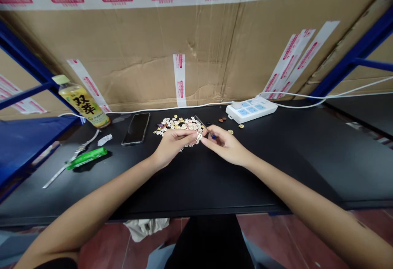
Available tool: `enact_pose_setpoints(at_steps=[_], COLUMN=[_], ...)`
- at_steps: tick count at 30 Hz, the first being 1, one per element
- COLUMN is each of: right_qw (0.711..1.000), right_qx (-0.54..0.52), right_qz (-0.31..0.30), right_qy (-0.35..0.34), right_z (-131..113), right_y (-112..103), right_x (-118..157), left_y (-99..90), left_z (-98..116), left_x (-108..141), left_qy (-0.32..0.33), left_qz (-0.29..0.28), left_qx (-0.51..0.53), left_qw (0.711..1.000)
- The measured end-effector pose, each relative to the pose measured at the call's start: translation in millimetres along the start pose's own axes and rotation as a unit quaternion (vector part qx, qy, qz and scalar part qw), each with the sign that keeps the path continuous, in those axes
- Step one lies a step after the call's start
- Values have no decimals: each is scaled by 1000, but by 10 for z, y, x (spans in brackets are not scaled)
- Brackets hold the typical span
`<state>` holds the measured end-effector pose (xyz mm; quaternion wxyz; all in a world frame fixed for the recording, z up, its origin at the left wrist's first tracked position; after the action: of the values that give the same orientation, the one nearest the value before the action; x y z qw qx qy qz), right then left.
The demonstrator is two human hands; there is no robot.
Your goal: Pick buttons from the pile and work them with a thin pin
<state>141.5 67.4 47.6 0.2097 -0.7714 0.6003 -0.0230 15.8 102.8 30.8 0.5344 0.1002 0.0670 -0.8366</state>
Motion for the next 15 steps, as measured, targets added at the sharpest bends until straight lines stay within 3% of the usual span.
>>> enact_pose_setpoints(at_steps=[3, 7, 12, 15], right_qw=[1000, 1000, 998, 992], right_qx=[-10, -5, 44, 109], right_qz=[10, 9, 17, 35], right_qy=[9, 7, 32, 47], right_z=[42, 96, 194, 276], right_y=[29, 29, -51, -114], right_x=[-34, -103, -211, -329], left_y=[60, 27, -413, -556], left_z=[18, 35, 56, 50], left_x=[9, -16, -149, -239], left_qy=[7, 18, 19, 16], left_qz=[-31, -31, 75, 56], left_qx=[-36, -74, -115, -176], left_qw=[999, 997, 990, 983])
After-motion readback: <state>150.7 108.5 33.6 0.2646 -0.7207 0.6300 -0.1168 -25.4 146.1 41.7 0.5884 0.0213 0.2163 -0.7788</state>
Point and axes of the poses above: each hand's wrist, its own x-axis away from the middle knuckle, its own y-axis out of the palm, z = x × y, the point moved 10 cm from there along -x, towards the middle knuckle, and after that the axes turned 8 degrees about y, right-handed, at the moved point
